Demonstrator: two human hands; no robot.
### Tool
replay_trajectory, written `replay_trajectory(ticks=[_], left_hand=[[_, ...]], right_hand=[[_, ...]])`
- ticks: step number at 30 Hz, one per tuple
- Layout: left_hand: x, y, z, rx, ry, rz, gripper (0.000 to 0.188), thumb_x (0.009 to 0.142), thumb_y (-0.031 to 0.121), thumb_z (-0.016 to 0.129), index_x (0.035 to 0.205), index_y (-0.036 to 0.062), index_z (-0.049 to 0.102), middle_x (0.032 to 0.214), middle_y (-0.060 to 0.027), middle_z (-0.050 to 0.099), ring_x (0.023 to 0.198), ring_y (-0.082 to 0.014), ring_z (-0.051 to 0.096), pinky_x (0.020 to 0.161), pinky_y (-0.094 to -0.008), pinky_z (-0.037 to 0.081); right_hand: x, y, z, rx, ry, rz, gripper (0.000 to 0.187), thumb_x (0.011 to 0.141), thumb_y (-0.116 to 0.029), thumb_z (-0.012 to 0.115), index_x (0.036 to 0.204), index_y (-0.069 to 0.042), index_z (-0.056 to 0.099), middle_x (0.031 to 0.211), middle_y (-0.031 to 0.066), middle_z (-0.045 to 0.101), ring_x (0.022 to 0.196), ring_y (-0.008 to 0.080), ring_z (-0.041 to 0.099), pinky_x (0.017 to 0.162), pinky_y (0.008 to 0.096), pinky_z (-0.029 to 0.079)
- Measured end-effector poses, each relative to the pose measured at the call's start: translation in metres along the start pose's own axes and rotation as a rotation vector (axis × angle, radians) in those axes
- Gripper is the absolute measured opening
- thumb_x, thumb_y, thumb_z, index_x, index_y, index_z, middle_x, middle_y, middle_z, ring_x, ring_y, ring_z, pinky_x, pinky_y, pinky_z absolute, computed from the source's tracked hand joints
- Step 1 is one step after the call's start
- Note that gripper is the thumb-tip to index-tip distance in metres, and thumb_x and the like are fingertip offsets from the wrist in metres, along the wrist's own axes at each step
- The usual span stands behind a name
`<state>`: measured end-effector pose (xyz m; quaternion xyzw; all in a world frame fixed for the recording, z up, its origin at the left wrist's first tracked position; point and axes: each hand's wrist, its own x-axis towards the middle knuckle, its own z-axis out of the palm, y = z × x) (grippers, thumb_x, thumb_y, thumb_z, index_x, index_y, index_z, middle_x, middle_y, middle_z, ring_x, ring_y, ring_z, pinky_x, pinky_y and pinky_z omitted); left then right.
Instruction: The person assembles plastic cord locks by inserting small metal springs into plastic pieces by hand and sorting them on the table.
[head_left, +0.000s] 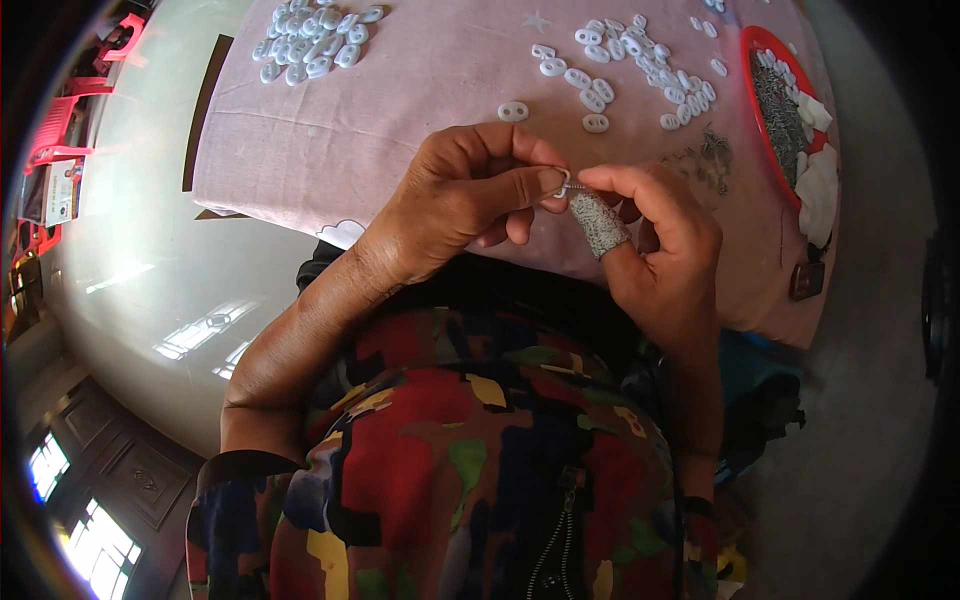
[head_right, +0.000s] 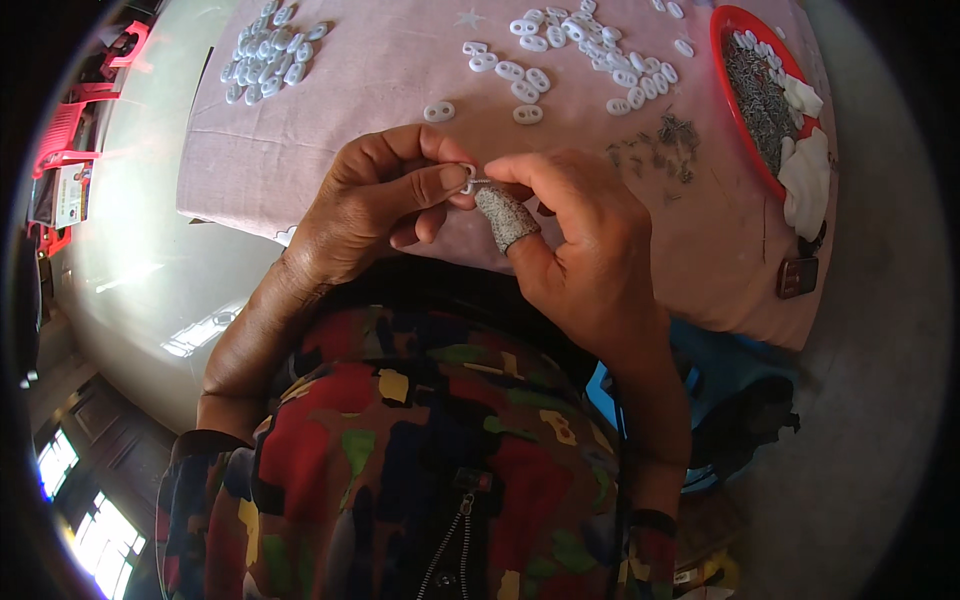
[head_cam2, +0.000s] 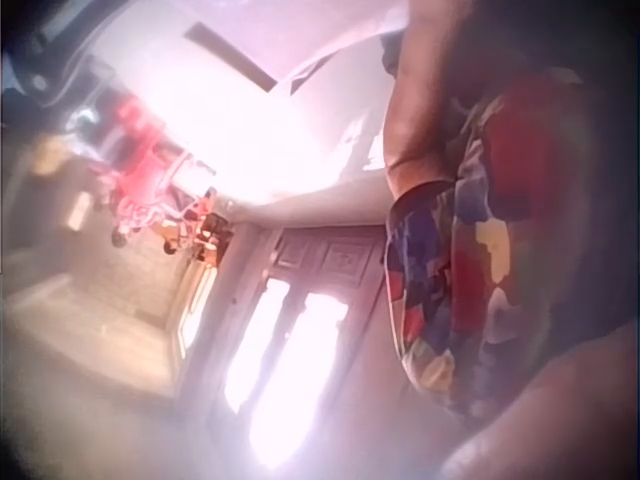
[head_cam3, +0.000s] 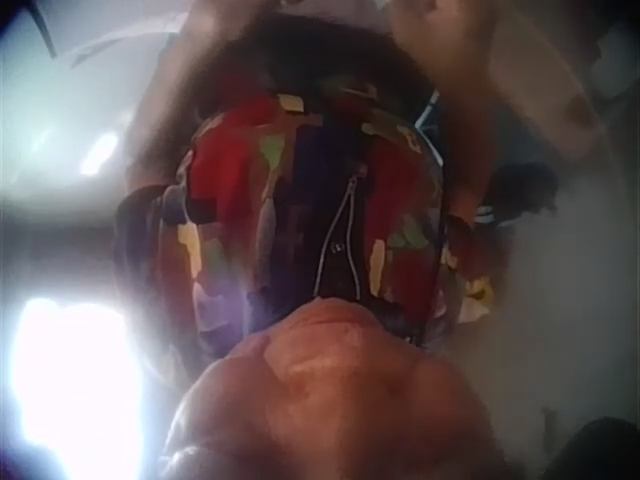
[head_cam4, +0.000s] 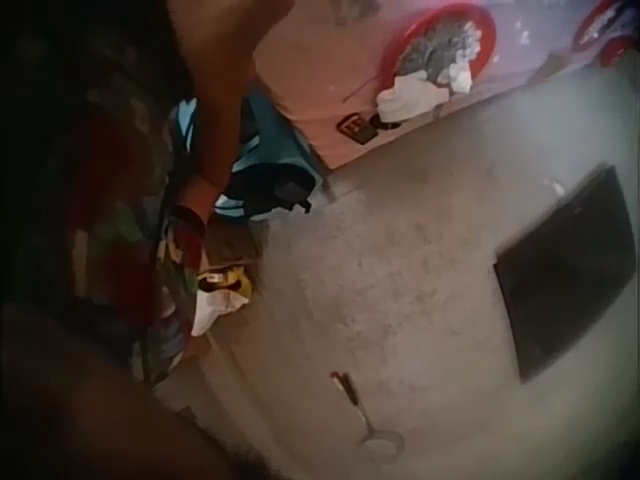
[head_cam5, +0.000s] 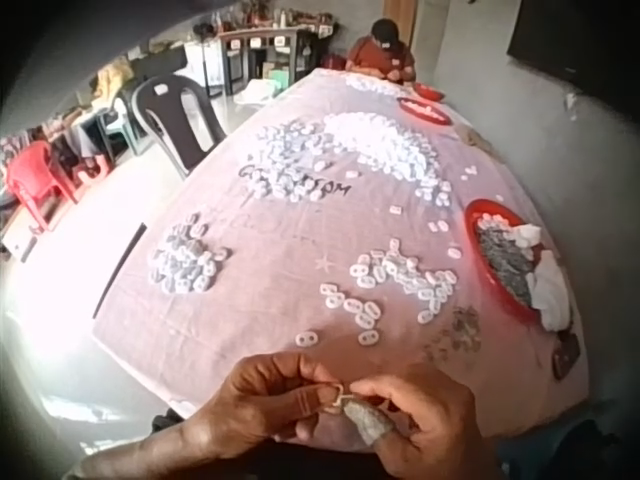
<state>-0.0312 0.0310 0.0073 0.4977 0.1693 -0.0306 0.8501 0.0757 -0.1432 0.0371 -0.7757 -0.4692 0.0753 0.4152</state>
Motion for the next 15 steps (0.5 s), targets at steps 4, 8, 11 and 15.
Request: replay_trajectory(ticks=[4, 8, 11, 15], left_hand=[[-0.0006, -0.0014, 0.0006, 0.020, 0.010, -0.001, 0.015, 0.095, 0.015, 0.068, 0.106, 0.0047, 0.066, 0.084, -0.0033, 0.070, 0.058, -0.0028, 0.055, 0.047, -0.0153, 0.035], [-0.0011, -0.0014, 0.0017, 0.025, 0.008, -0.004, 0.015, 0.095, 0.015, 0.067, 0.106, 0.0045, 0.066, 0.084, -0.0033, 0.070, 0.058, -0.0029, 0.054, 0.047, -0.0154, 0.035], [-0.0013, -0.0023, 0.0020, 0.037, 0.011, -0.007, 0.015, 0.095, 0.014, 0.067, 0.105, 0.0044, 0.066, 0.084, -0.0034, 0.070, 0.058, -0.0031, 0.054, 0.048, -0.0154, 0.035], [-0.0012, -0.0061, 0.0021, 0.016, 0.040, 0.013, 0.015, 0.095, 0.014, 0.067, 0.106, 0.0039, 0.066, 0.085, -0.0040, 0.069, 0.058, -0.0033, 0.054, 0.048, -0.0155, 0.036]], right_hand=[[0.0001, 0.0056, 0.0025, -0.045, 0.023, -0.091, 0.029, 0.068, 0.009, 0.064, 0.095, -0.003, 0.065, 0.084, 0.0125, 0.064, 0.077, 0.0331, 0.063, 0.068, 0.0389, 0.051], [0.0020, 0.0064, 0.0027, -0.082, 0.016, -0.150, 0.027, 0.068, 0.007, 0.065, 0.093, -0.003, 0.064, 0.082, 0.0125, 0.063, 0.075, 0.0331, 0.062, 0.066, 0.0400, 0.050], [0.0041, 0.0077, 0.0048, -0.107, 0.030, -0.214, 0.025, 0.067, 0.006, 0.065, 0.091, -0.004, 0.064, 0.080, 0.0121, 0.062, 0.073, 0.0328, 0.060, 0.064, 0.0408, 0.049], [0.0063, 0.0066, 0.0089, -0.115, 0.038, -0.252, 0.025, 0.066, 0.007, 0.063, 0.089, -0.003, 0.063, 0.078, 0.0123, 0.060, 0.073, 0.0331, 0.059, 0.063, 0.0411, 0.048]])
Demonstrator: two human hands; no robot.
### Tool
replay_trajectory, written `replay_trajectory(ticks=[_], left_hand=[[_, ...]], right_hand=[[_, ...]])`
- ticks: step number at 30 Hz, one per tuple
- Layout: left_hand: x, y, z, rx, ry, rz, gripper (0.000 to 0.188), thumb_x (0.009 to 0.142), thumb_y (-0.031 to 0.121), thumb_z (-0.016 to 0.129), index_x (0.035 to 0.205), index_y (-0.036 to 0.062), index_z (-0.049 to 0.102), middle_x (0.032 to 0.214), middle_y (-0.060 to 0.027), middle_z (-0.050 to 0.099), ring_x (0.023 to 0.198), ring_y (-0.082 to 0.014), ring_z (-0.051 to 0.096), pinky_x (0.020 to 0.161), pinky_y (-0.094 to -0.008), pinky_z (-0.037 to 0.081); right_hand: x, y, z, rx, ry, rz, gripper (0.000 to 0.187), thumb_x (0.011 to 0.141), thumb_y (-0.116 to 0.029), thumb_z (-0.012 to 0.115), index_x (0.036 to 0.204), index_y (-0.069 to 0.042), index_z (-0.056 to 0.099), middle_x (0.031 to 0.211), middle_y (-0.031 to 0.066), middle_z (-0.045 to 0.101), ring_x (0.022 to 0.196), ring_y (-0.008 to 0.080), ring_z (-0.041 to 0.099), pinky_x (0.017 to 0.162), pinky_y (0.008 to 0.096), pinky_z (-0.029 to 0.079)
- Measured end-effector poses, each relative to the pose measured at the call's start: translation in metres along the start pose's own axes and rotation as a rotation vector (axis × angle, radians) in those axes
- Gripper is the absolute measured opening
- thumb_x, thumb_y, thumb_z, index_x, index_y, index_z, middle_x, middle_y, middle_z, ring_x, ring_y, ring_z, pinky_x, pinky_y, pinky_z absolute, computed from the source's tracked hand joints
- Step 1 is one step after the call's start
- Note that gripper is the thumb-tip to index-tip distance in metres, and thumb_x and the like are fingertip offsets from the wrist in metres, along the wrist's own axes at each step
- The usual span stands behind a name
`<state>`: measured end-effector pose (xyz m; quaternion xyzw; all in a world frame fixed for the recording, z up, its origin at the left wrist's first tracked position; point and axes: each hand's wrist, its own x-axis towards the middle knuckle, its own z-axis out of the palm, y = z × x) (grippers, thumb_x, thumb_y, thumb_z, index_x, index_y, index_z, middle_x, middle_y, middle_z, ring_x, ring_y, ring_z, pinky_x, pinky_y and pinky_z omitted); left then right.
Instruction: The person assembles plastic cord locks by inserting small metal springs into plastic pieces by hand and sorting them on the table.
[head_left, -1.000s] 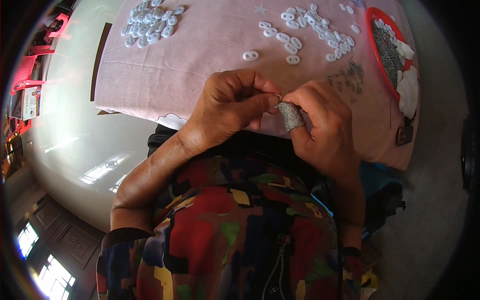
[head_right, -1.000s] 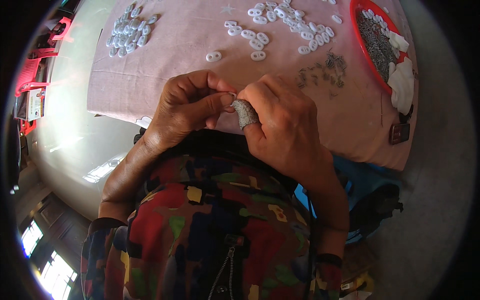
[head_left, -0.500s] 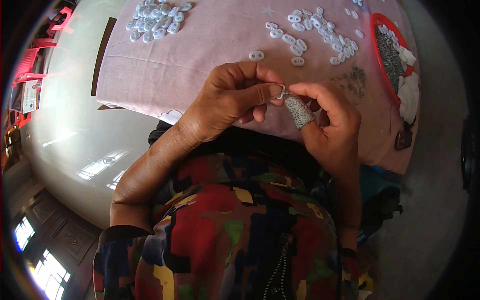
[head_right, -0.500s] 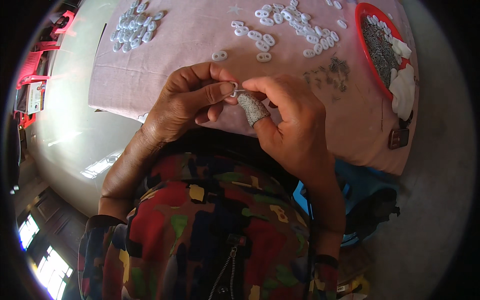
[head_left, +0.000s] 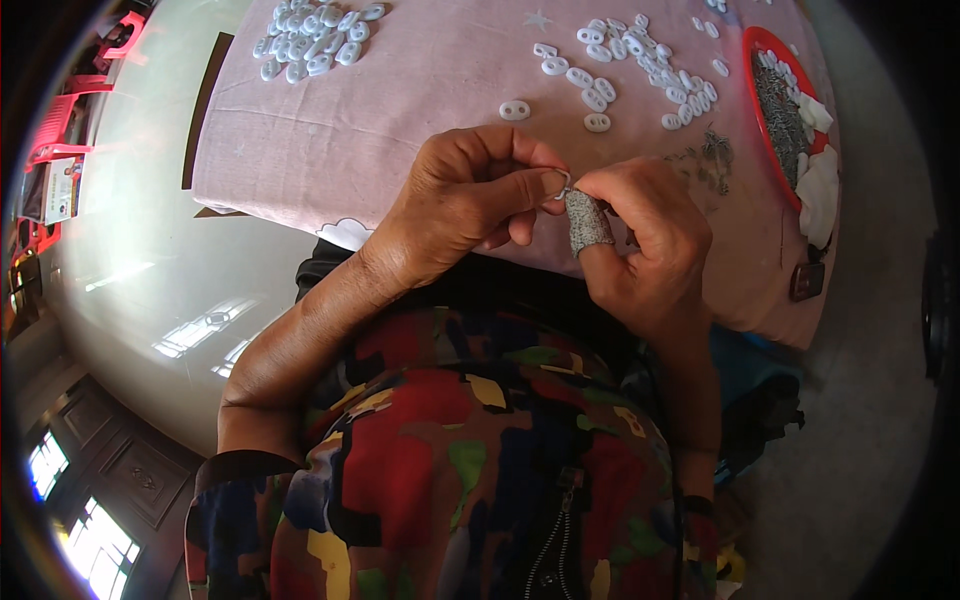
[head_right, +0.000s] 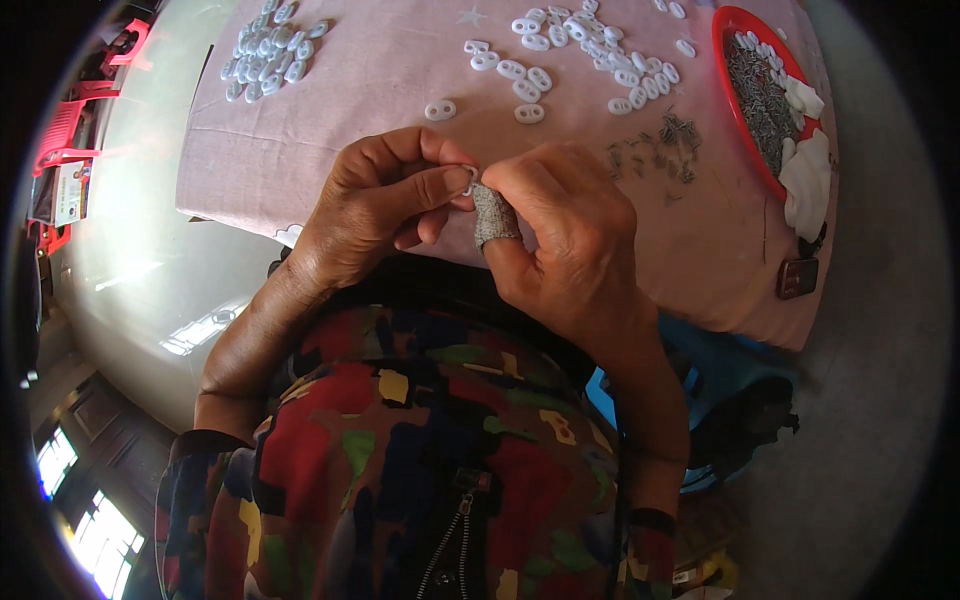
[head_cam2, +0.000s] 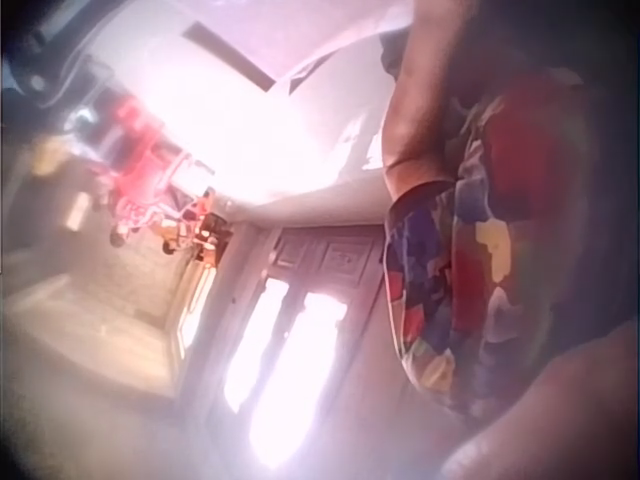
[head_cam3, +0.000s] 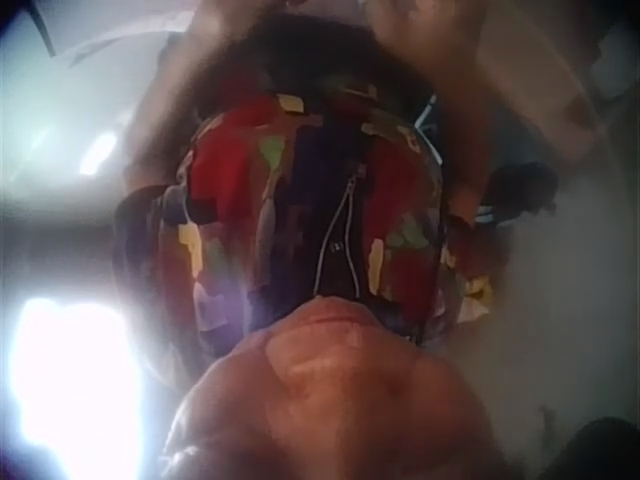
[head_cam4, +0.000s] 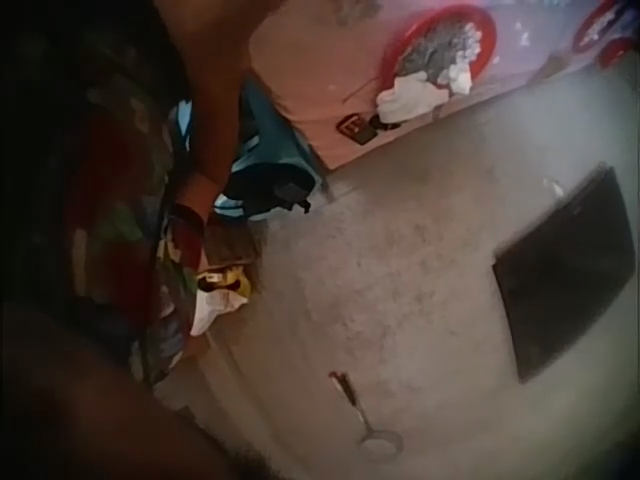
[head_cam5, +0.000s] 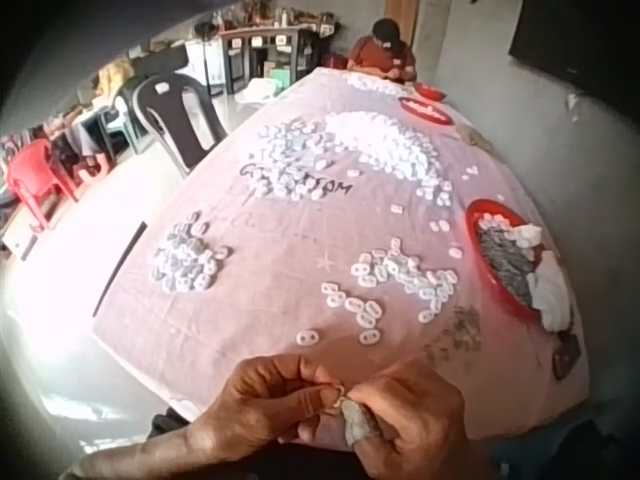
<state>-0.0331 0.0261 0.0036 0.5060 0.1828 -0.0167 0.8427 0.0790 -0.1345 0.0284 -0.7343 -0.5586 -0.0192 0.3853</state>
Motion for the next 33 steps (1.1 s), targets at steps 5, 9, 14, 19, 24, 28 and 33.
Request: replay_trajectory(ticks=[5, 9, 14, 19, 24, 28, 33], left_hand=[[-0.001, -0.002, 0.001, -0.032, 0.017, 0.021, 0.015, 0.095, 0.012, 0.066, 0.106, 0.0025, 0.065, 0.085, -0.0041, 0.068, 0.059, -0.0036, 0.055, 0.048, -0.0160, 0.038], [0.002, -0.003, 0.001, 0.022, 0.020, 0.041, 0.014, 0.096, 0.012, 0.065, 0.106, 0.0019, 0.065, 0.086, -0.0041, 0.068, 0.060, -0.0037, 0.055, 0.048, -0.0163, 0.039], [0.001, -0.002, -0.001, -0.002, 0.022, 0.028, 0.015, 0.096, 0.013, 0.065, 0.106, 0.0022, 0.064, 0.087, -0.0044, 0.068, 0.060, -0.0039, 0.056, 0.048, -0.0160, 0.039], [0.001, 0.000, -0.002, 0.009, 0.010, 0.043, 0.015, 0.096, 0.014, 0.065, 0.106, 0.0029, 0.064, 0.086, -0.0043, 0.069, 0.061, -0.0042, 0.058, 0.048, -0.0156, 0.039], [0.001, -0.001, -0.002, 0.009, -0.006, 0.030, 0.015, 0.096, 0.014, 0.065, 0.106, 0.0033, 0.065, 0.085, -0.0042, 0.069, 0.061, -0.0041, 0.057, 0.048, -0.0159, 0.039], [-0.007, 0.004, -0.006, -0.005, 0.002, 0.005, 0.013, 0.096, 0.014, 0.065, 0.105, 0.0038, 0.064, 0.085, -0.0038, 0.069, 0.059, -0.0041, 0.056, 0.048, -0.0165, 0.038], [-0.013, 0.007, -0.016, -0.128, 0.188, 0.108, 0.011, 0.095, 0.010, 0.064, 0.104, 0.0039, 0.063, 0.084, -0.0047, 0.067, 0.058, -0.0046, 0.052, 0.049, -0.0174, 0.038]], right_hand=[[-0.003, 0.001, 0.007, 0.011, 0.034, -0.012, 0.024, 0.066, 0.007, 0.062, 0.089, -0.001, 0.063, 0.078, 0.0133, 0.060, 0.073, 0.0337, 0.059, 0.063, 0.0414, 0.048], [-0.004, 0.001, 0.008, 0.030, 0.039, 0.022, 0.025, 0.067, 0.007, 0.061, 0.090, 0.000, 0.063, 0.079, 0.0141, 0.061, 0.073, 0.0341, 0.060, 0.064, 0.0415, 0.049], [-0.002, 0.000, 0.001, 0.057, 0.011, 0.071, 0.026, 0.067, 0.007, 0.063, 0.091, -0.001, 0.064, 0.081, 0.0136, 0.063, 0.074, 0.0340, 0.062, 0.065, 0.0407, 0.050], [0.000, 0.001, -0.006, 0.032, -0.036, 0.115, 0.026, 0.068, 0.006, 0.066, 0.092, -0.003, 0.065, 0.081, 0.0125, 0.064, 0.075, 0.0331, 0.063, 0.065, 0.0403, 0.050], [0.003, 0.001, -0.003, 0.002, -0.038, 0.019, 0.024, 0.069, 0.006, 0.067, 0.092, -0.003, 0.065, 0.081, 0.0124, 0.064, 0.075, 0.0332, 0.063, 0.064, 0.0397, 0.050], [0.007, 0.001, -0.004, 0.115, -0.077, 0.024, 0.021, 0.074, 0.004, 0.067, 0.093, -0.002, 0.066, 0.081, 0.0130, 0.064, 0.074, 0.0336, 0.064, 0.065, 0.0390, 0.050], [0.036, 0.016, 0.004, -0.043, -0.086, 0.004, 0.026, 0.080, -0.001, 0.064, 0.105, -0.004, 0.070, 0.090, 0.0129, 0.067, 0.083, 0.0315, 0.066, 0.071, 0.0390, 0.053]])
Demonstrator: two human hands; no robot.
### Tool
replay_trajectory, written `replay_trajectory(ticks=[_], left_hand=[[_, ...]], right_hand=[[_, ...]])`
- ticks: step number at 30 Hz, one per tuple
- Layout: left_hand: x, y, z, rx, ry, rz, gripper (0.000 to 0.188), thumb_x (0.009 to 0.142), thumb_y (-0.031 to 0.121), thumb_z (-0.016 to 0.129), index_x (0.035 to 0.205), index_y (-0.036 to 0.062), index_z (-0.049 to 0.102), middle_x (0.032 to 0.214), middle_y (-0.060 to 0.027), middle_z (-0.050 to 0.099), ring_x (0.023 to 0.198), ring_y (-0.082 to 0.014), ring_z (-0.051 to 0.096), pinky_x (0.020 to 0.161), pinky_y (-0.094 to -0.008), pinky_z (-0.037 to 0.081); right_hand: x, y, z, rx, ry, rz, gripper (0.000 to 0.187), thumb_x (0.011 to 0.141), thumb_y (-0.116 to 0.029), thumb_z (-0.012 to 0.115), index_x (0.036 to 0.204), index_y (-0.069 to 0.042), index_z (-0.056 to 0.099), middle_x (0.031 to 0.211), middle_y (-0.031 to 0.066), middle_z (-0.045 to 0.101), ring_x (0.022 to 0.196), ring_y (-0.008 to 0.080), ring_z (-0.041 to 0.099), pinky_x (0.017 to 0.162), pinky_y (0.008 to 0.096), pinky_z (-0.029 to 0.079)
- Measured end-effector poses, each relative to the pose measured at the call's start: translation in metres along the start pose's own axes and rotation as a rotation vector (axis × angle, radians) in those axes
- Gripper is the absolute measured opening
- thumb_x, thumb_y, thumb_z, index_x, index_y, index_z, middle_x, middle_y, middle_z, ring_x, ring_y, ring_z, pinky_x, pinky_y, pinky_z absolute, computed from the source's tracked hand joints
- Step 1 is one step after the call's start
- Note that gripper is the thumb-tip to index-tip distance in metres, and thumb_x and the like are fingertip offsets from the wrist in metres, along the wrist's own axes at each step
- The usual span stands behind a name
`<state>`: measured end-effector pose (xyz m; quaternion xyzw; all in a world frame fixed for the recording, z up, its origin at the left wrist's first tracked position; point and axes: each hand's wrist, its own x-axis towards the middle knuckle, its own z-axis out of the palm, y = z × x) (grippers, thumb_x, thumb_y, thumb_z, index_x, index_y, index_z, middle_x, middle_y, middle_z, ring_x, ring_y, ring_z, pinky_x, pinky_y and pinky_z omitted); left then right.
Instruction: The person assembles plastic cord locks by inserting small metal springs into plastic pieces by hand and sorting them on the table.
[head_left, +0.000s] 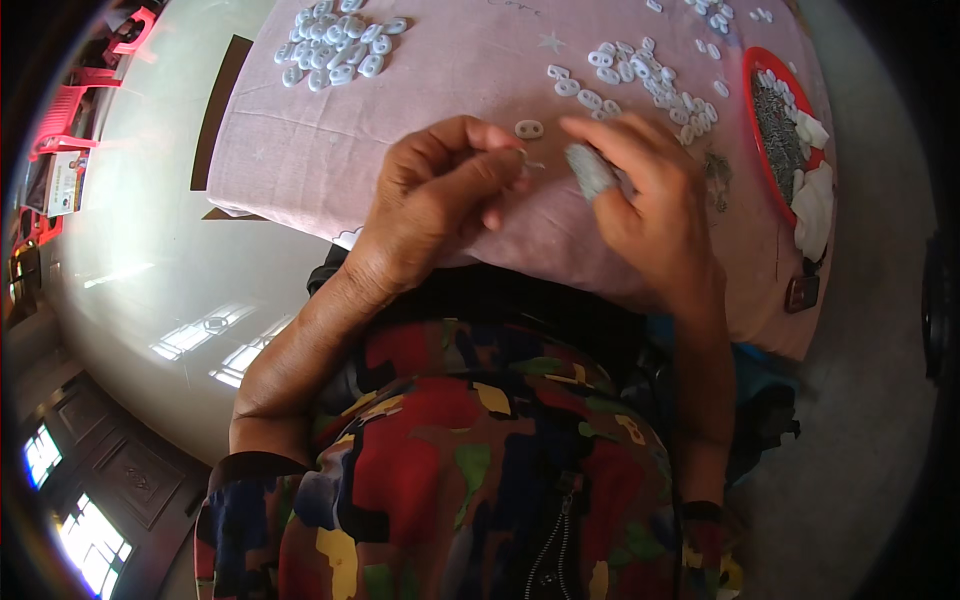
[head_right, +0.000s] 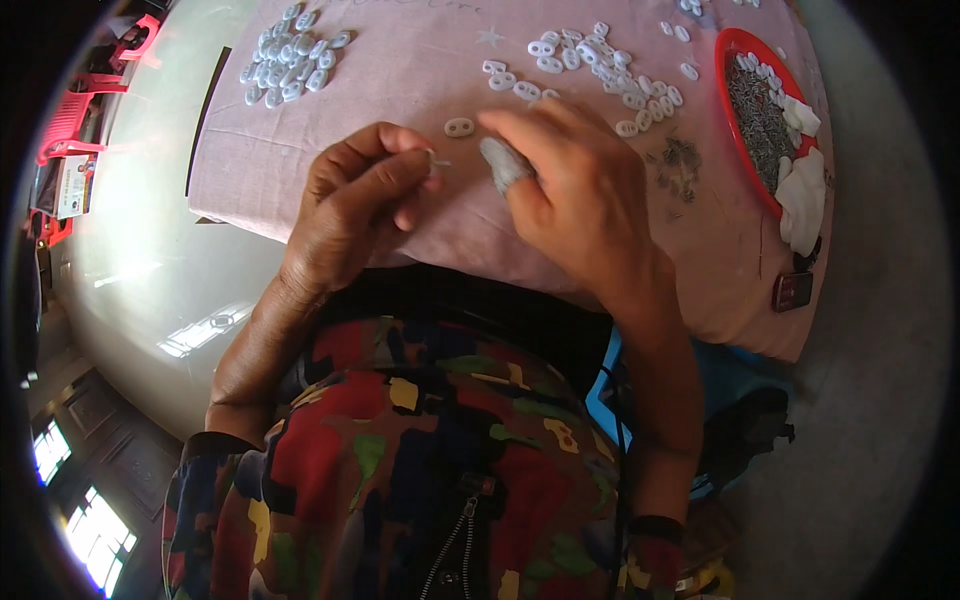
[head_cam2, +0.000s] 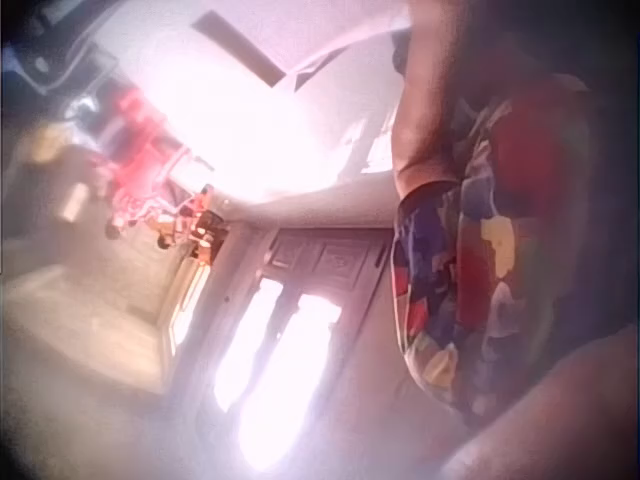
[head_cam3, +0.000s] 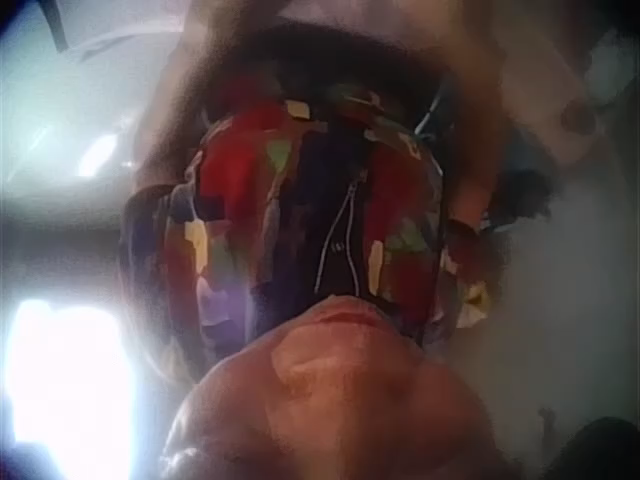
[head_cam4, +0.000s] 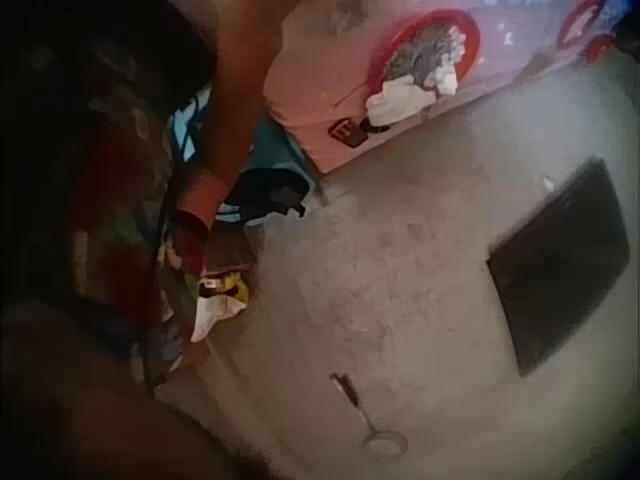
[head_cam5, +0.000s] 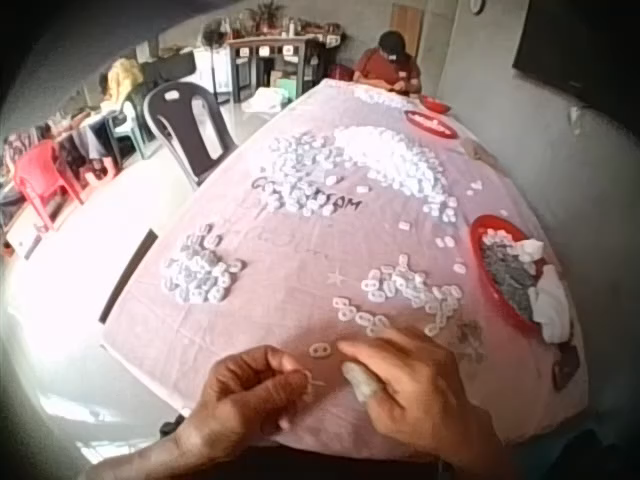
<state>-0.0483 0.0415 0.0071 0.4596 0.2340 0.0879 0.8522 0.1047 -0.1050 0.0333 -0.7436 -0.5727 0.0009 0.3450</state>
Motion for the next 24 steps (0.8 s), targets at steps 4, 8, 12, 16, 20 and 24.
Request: replay_trajectory(ticks=[4, 8, 12, 16, 20, 24], left_hand=[[0.008, 0.001, -0.008, -0.054, 0.066, 0.038, 0.011, 0.096, 0.014, 0.062, 0.104, 0.0064, 0.064, 0.084, -0.0038, 0.067, 0.059, -0.0051, 0.050, 0.051, -0.0159, 0.037], [0.008, 0.000, -0.009, -0.091, 0.042, 0.033, 0.011, 0.097, 0.016, 0.062, 0.103, 0.0071, 0.064, 0.085, -0.0035, 0.067, 0.059, -0.0050, 0.051, 0.051, -0.0157, 0.036], [0.008, -0.001, -0.007, -0.057, 0.013, 0.029, 0.011, 0.097, 0.016, 0.062, 0.103, 0.0069, 0.064, 0.085, -0.0032, 0.067, 0.060, -0.0045, 0.052, 0.051, -0.0157, 0.036], [0.007, -0.003, -0.002, -0.045, -0.003, 0.022, 0.010, 0.097, 0.012, 0.062, 0.104, 0.0058, 0.064, 0.086, -0.0035, 0.067, 0.060, -0.0050, 0.053, 0.051, -0.0163, 0.037], [0.008, -0.009, 0.000, -0.029, -0.027, 0.042, 0.009, 0.096, 0.010, 0.063, 0.104, 0.0047, 0.064, 0.086, -0.0037, 0.067, 0.061, -0.0062, 0.053, 0.052, -0.0172, 0.037], [0.008, -0.009, 0.000, 0.018, -0.034, 0.047, 0.010, 0.096, 0.010, 0.064, 0.103, 0.0035, 0.063, 0.086, -0.0032, 0.067, 0.061, -0.0062, 0.055, 0.052, -0.0176, 0.040]], right_hand=[[0.019, 0.016, 0.022, -0.256, -0.060, -0.160, 0.024, 0.078, -0.002, 0.063, 0.101, -0.006, 0.070, 0.087, 0.0102, 0.062, 0.089, 0.0292, 0.064, 0.072, 0.0401, 0.054], [0.018, 0.005, 0.020, -0.280, -0.138, -0.159, 0.009, 0.078, -0.001, 0.060, 0.085, -0.006, 0.063, 0.081, 0.0084, 0.058, 0.083, 0.0295, 0.063, 0.066, 0.0402, 0.053], [0.001, -0.002, 0.012, -0.274, -0.134, -0.103, 0.010, 0.075, 0.002, 0.060, 0.081, -0.006, 0.059, 0.080, 0.0081, 0.058, 0.082, 0.0305, 0.062, 0.063, 0.0412, 0.052], [-0.024, 0.004, -0.001, -0.258, -0.111, -0.091, 0.023, 0.071, 0.005, 0.060, 0.090, -0.006, 0.064, 0.084, 0.0097, 0.060, 0.081, 0.0317, 0.062, 0.064, 0.0420, 0.052], [-0.042, 0.006, -0.006, -0.129, -0.022, -0.018, 0.032, 0.071, 0.003, 0.064, 0.102, -0.006, 0.067, 0.090, 0.0106, 0.063, 0.084, 0.0327, 0.062, 0.069, 0.0426, 0.052], [-0.043, 0.003, -0.003, -0.161, -0.014, 0.092, 0.029, 0.074, 0.000, 0.067, 0.102, -0.005, 0.067, 0.090, 0.0107, 0.063, 0.085, 0.0336, 0.062, 0.071, 0.0431, 0.051]])
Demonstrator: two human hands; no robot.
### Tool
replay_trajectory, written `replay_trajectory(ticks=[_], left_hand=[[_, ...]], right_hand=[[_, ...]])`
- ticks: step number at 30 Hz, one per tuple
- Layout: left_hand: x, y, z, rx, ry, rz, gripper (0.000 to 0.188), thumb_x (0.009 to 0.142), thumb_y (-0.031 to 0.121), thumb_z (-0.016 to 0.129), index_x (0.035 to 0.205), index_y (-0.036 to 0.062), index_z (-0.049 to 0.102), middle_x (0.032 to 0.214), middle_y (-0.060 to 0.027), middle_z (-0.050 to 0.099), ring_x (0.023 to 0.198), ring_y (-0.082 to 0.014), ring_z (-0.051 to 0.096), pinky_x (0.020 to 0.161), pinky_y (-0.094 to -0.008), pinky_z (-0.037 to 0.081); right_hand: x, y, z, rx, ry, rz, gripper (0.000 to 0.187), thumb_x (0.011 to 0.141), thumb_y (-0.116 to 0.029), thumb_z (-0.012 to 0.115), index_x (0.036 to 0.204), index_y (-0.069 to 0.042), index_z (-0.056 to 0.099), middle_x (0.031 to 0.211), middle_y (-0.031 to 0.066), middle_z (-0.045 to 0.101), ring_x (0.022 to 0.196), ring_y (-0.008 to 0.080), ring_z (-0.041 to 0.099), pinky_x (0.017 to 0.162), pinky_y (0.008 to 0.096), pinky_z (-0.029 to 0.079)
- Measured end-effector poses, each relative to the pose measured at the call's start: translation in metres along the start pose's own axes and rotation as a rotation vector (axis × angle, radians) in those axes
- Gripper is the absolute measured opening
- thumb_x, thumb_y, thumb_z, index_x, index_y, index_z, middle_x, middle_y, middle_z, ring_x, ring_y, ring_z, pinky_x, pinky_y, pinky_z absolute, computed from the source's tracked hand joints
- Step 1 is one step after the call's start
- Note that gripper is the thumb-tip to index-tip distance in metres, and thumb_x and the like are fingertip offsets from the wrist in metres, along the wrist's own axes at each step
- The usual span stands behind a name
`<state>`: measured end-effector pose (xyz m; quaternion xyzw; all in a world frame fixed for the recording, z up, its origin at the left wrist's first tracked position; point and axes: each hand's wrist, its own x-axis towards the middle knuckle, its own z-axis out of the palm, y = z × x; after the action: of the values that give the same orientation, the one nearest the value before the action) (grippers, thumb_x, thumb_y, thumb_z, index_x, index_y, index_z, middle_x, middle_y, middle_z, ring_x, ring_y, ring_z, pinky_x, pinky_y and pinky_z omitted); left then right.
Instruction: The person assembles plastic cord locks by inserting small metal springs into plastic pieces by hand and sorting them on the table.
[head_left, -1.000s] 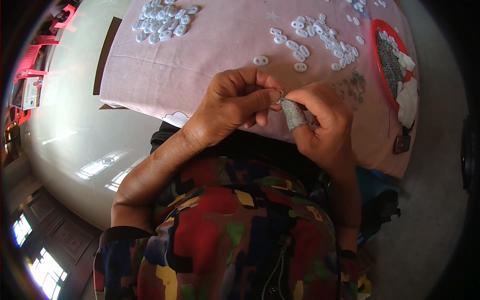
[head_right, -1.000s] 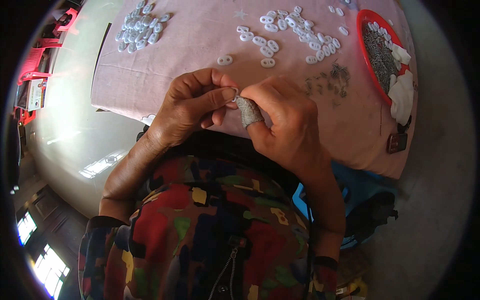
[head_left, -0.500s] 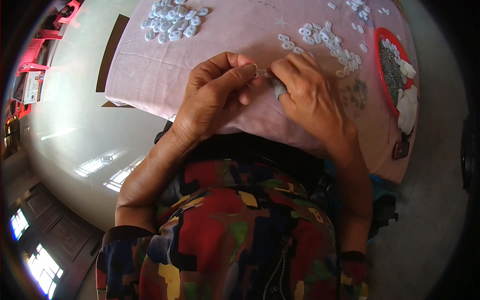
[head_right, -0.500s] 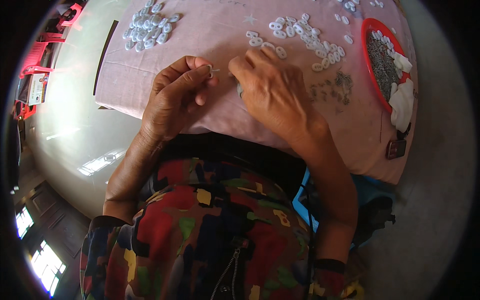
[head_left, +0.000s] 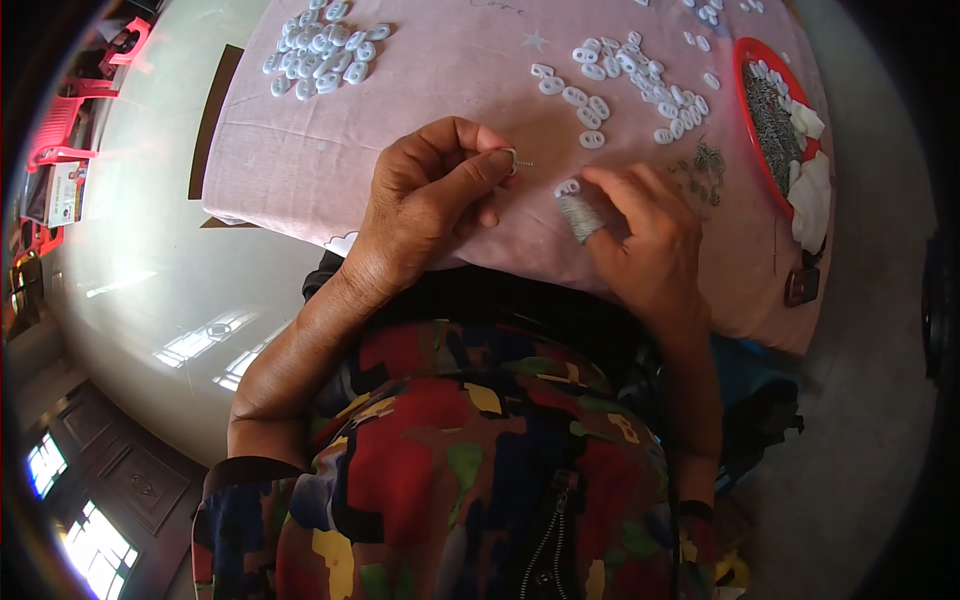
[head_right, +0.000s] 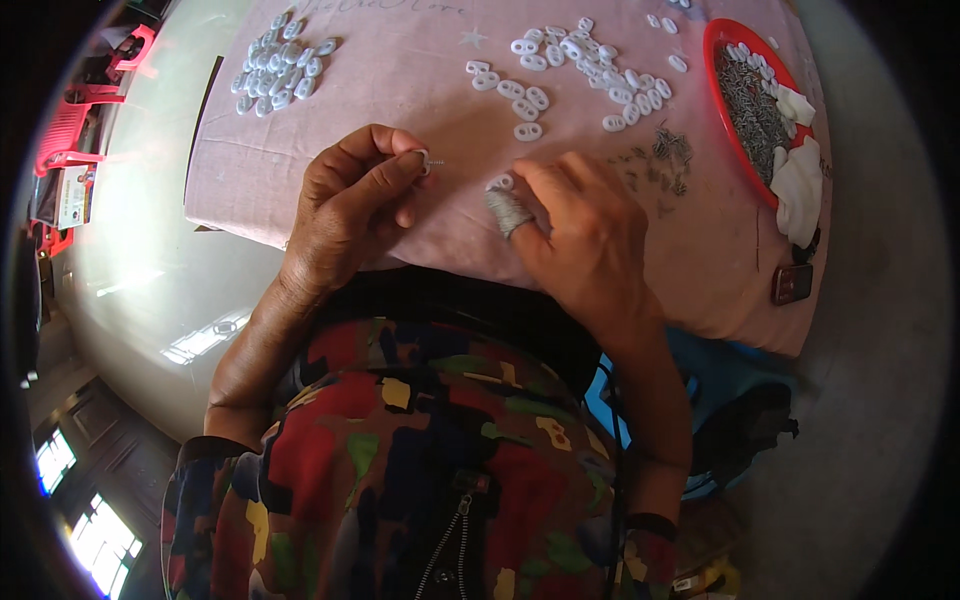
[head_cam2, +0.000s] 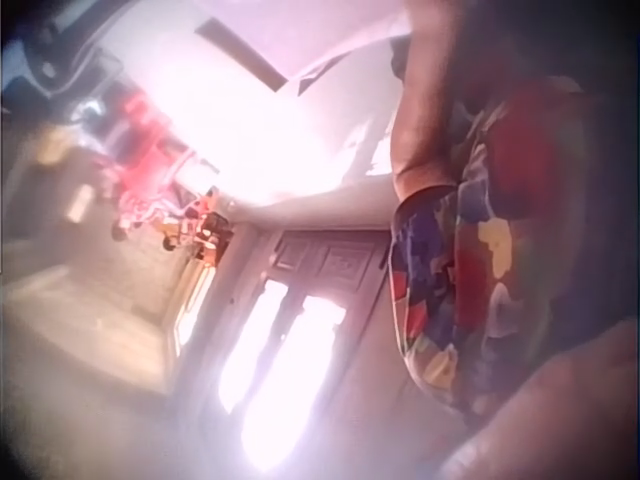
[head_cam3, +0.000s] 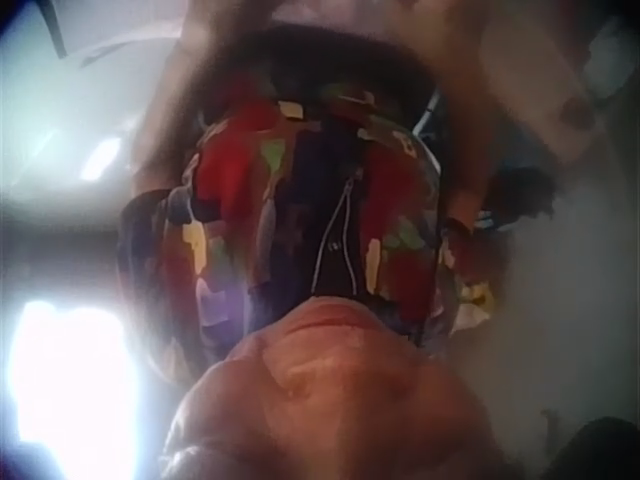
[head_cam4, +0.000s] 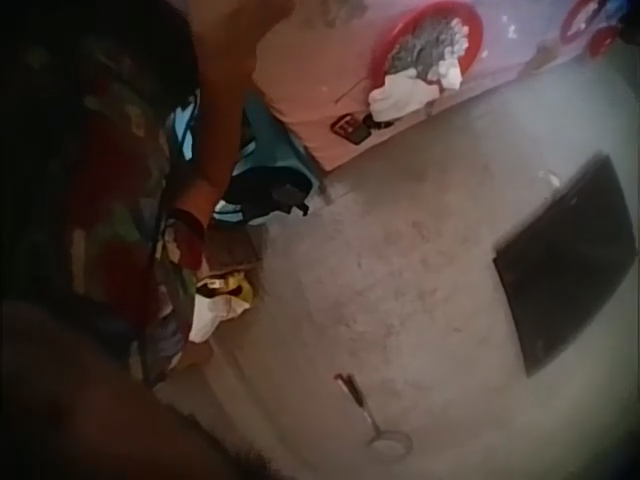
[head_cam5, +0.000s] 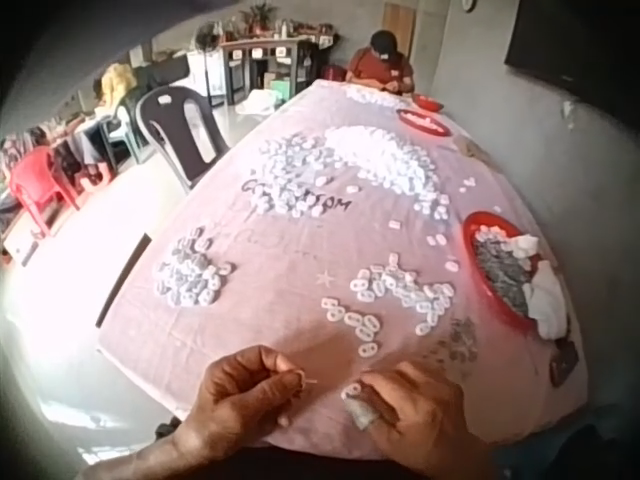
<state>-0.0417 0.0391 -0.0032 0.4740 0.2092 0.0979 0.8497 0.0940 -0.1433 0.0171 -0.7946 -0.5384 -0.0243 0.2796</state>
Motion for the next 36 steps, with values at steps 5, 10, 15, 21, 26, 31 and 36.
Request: replay_trajectory(ticks=[5, 10, 15, 21, 26, 31, 36], left_hand=[[-0.001, 0.002, 0.001, 0.009, 0.004, -0.010, 0.011, 0.095, 0.011, 0.066, 0.101, 0.0028, 0.064, 0.085, -0.0020, 0.067, 0.060, -0.0052, 0.057, 0.051, -0.0173, 0.040], [-0.002, 0.001, 0.001, 0.049, -0.022, -0.007, 0.013, 0.096, 0.012, 0.066, 0.103, 0.0022, 0.063, 0.087, -0.0021, 0.067, 0.060, -0.0047, 0.057, 0.050, -0.0162, 0.039], [-0.008, 0.006, 0.011, 0.082, -0.062, -0.067, 0.011, 0.097, 0.012, 0.063, 0.105, 0.0052, 0.063, 0.088, -0.0032, 0.068, 0.059, -0.0047, 0.054, 0.049, -0.0167, 0.037], [-0.008, 0.003, 0.021, 0.093, -0.101, -0.086, 0.012, 0.097, 0.014, 0.064, 0.105, 0.0053, 0.062, 0.087, -0.0034, 0.069, 0.059, -0.0045, 0.056, 0.048, -0.0163, 0.038], [-0.009, -0.002, 0.023, 0.125, -0.113, -0.046, 0.013, 0.097, 0.013, 0.064, 0.106, 0.0045, 0.062, 0.088, -0.0034, 0.068, 0.060, -0.0051, 0.056, 0.051, -0.0164, 0.040], [-0.008, -0.005, 0.020, 0.133, -0.121, -0.004, 0.012, 0.096, 0.010, 0.065, 0.106, 0.0032, 0.063, 0.091, -0.0038, 0.068, 0.063, -0.0057, 0.056, 0.056, -0.0171, 0.046], [-0.008, -0.006, 0.021, 0.127, -0.117, -0.010, 0.012, 0.096, 0.010, 0.065, 0.106, 0.0027, 0.063, 0.090, -0.0036, 0.068, 0.062, -0.0054, 0.056, 0.056, -0.0170, 0.046]], right_hand=[[0.004, -0.010, 0.008, 0.002, -0.043, 0.043, 0.024, 0.076, -0.001, 0.068, 0.100, -0.005, 0.064, 0.090, 0.0111, 0.063, 0.087, 0.0326, 0.063, 0.071, 0.0431, 0.051], [-0.002, -0.013, 0.014, 0.088, -0.006, 0.064, 0.025, 0.075, 0.002, 0.067, 0.099, -0.005, 0.062, 0.090, 0.0123, 0.064, 0.084, 0.0319, 0.063, 0.071, 0.0407, 0.051], [-0.006, -0.020, 0.000, 0.541, -0.030, 0.330, 0.028, 0.079, 0.006, 0.062, 0.105, -0.003, 0.063, 0.090, 0.0080, 0.065, 0.078, 0.0178, 0.061, 0.070, 0.0308, 0.049], [-0.007, -0.024, -0.010, 0.935, -0.050, 0.518, 0.030, 0.084, 0.011, 0.048, 0.109, 0.003, 0.062, 0.099, 0.0033, 0.063, 0.092, 0.0077, 0.056, 0.083, 0.0241, 0.048], [-0.013, -0.015, -0.009, 1.044, -0.104, 0.492, 0.034, 0.083, 0.014, 0.042, 0.111, 0.007, 0.060, 0.104, 0.0071, 0.063, 0.101, 0.0107, 0.058, 0.091, 0.0248, 0.047], [-0.015, -0.012, -0.007, 1.031, -0.120, 0.523, 0.036, 0.082, 0.014, 0.042, 0.112, 0.007, 0.061, 0.106, 0.0078, 0.063, 0.102, 0.0119, 0.059, 0.093, 0.0255, 0.046], [-0.015, -0.016, -0.007, 0.991, -0.069, 0.464, 0.043, 0.081, 0.017, 0.042, 0.119, 0.007, 0.061, 0.109, 0.0087, 0.064, 0.104, 0.0125, 0.060, 0.094, 0.0255, 0.047]])
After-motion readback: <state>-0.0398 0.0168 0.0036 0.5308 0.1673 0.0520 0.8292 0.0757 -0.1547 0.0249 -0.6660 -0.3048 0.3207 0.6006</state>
